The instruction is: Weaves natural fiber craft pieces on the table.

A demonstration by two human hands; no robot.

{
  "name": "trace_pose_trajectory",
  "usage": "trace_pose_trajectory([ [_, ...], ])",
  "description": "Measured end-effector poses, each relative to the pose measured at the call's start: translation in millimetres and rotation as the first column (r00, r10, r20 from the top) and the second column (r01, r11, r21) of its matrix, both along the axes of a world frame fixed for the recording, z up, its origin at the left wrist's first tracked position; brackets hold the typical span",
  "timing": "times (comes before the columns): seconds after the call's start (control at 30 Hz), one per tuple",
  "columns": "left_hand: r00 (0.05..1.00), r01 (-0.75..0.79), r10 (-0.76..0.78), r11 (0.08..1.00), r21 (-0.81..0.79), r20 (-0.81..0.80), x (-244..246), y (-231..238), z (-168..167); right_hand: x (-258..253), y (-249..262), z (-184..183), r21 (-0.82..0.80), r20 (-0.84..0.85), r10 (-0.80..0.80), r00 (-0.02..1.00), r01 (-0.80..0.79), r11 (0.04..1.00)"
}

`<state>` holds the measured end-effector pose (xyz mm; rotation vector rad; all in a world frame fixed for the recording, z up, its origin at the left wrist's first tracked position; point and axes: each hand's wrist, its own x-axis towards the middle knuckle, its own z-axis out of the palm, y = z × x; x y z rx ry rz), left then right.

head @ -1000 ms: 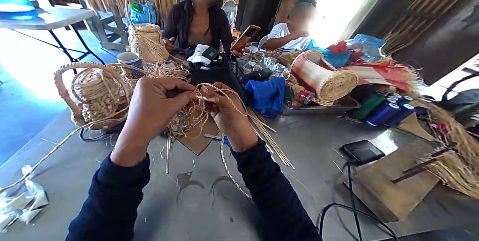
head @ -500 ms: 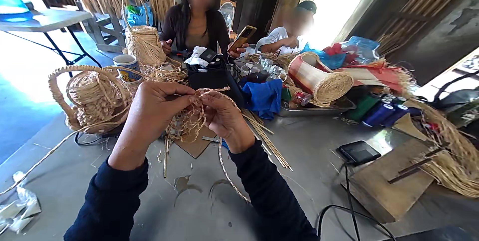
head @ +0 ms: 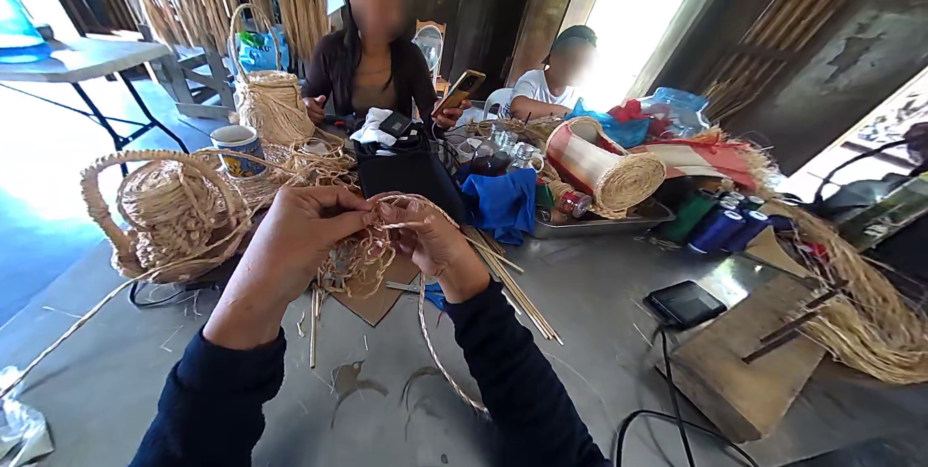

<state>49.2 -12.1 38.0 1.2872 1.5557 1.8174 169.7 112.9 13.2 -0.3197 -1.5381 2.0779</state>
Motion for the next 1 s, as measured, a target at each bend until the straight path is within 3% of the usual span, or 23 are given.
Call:
trace_pose_trajectory([
  [0.23,0.996,0.076,-0.074,0.996,-0.045,0.04,-5.4,1.6,-4.2,4.4,11.2,-2.2,0.23,0.089,-0.003,0.996,-0.018,0.973],
  [0.4,0.999,-0.037,0.038,0.999,-0.018,0.034,-1.0,2.6,-1.6,-0.8,7.6,-3.1,0.225,0.112,-0.01,0.994,-0.015,0.974],
  [0.6,0.983,-0.13,0.115,0.986,0.101,0.142,-6.9,5.5,-4.2,-3.3,1.2,-1.1,0.296,0.144,-0.04,0.989,-0.004,0.955],
  [0.7,0.971,-0.212,0.194,0.969,0.13,0.137,-9.8,6.8,-3.1,0.7,-3.7,9.4,0.374,0.29,-0.091,0.953,-0.025,0.927],
  [0.77,0.958,-0.282,0.272,0.952,0.122,0.09,-9.7,7.2,-0.9,8.8,-2.2,17.8,0.494,0.478,-0.129,0.869,-0.144,0.858],
  [0.83,0.944,-0.33,0.325,0.937,0.114,0.064,-9.4,6.7,2.7,15.8,-1.4,26.3,0.577,0.551,-0.192,0.812,-0.205,0.791],
  [0.9,0.925,-0.377,0.379,0.92,0.107,0.002,-7.9,5.0,5.5,22.5,-4.7,33.1,0.627,0.488,-0.236,0.84,-0.15,0.764],
  [1.0,0.899,-0.417,0.429,0.9,0.128,-0.084,-3.9,5.8,5.3,37.5,-7.0,38.6,0.635,0.304,-0.175,0.937,-0.062,0.77],
])
